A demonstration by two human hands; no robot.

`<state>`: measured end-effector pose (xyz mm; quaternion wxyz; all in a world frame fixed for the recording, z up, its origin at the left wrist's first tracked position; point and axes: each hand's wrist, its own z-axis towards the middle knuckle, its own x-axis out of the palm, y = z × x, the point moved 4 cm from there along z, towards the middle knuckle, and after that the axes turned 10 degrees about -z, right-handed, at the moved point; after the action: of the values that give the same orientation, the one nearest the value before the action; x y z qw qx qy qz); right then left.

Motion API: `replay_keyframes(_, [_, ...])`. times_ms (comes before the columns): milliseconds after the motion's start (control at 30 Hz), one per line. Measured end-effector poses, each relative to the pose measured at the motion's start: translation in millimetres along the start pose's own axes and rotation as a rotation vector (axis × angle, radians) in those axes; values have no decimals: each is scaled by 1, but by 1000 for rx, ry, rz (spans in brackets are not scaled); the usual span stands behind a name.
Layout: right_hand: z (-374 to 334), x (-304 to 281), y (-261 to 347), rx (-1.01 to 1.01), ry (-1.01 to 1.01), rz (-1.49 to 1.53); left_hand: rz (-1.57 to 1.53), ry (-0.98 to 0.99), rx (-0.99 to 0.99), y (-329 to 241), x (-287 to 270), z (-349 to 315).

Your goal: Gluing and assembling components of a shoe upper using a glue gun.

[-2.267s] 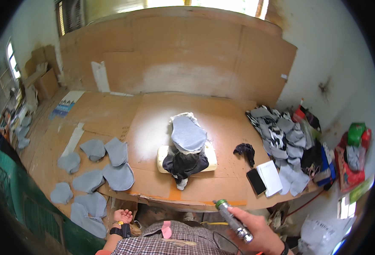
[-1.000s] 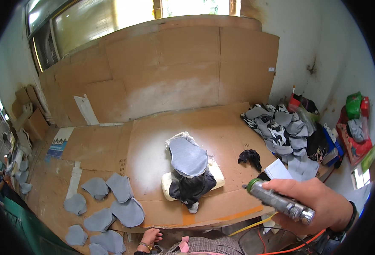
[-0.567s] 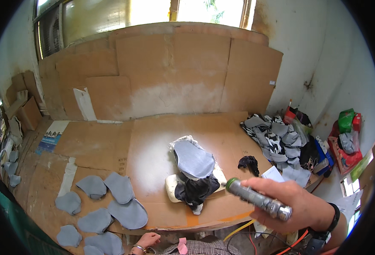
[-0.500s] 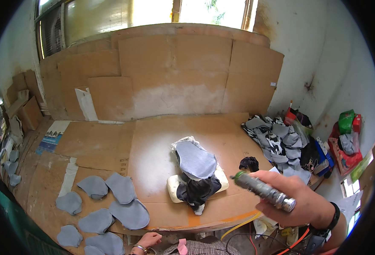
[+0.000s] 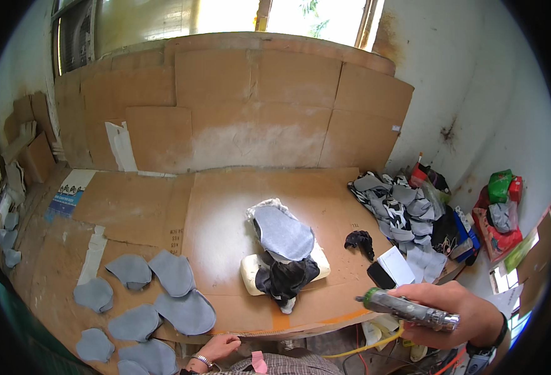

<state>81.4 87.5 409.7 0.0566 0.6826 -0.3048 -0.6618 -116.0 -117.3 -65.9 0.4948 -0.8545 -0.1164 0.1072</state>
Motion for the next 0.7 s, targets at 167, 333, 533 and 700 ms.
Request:
replay_keyframes(167, [17, 1, -8, -52, 10, -32, 14, -64, -12, -7, 2, 0])
replay_keyframes(333, [29, -17, -35, -29, -60, -16, -58, -152, 15, -21, 10, 1])
replay_keyframes(533, [33, -52, -72, -134, 138, -20, -231, -286, 34, -60, 25, 15])
replay_keyframes(700, [46, -73, -116, -133, 178, -61, -318, -364, 84, -99, 46, 63])
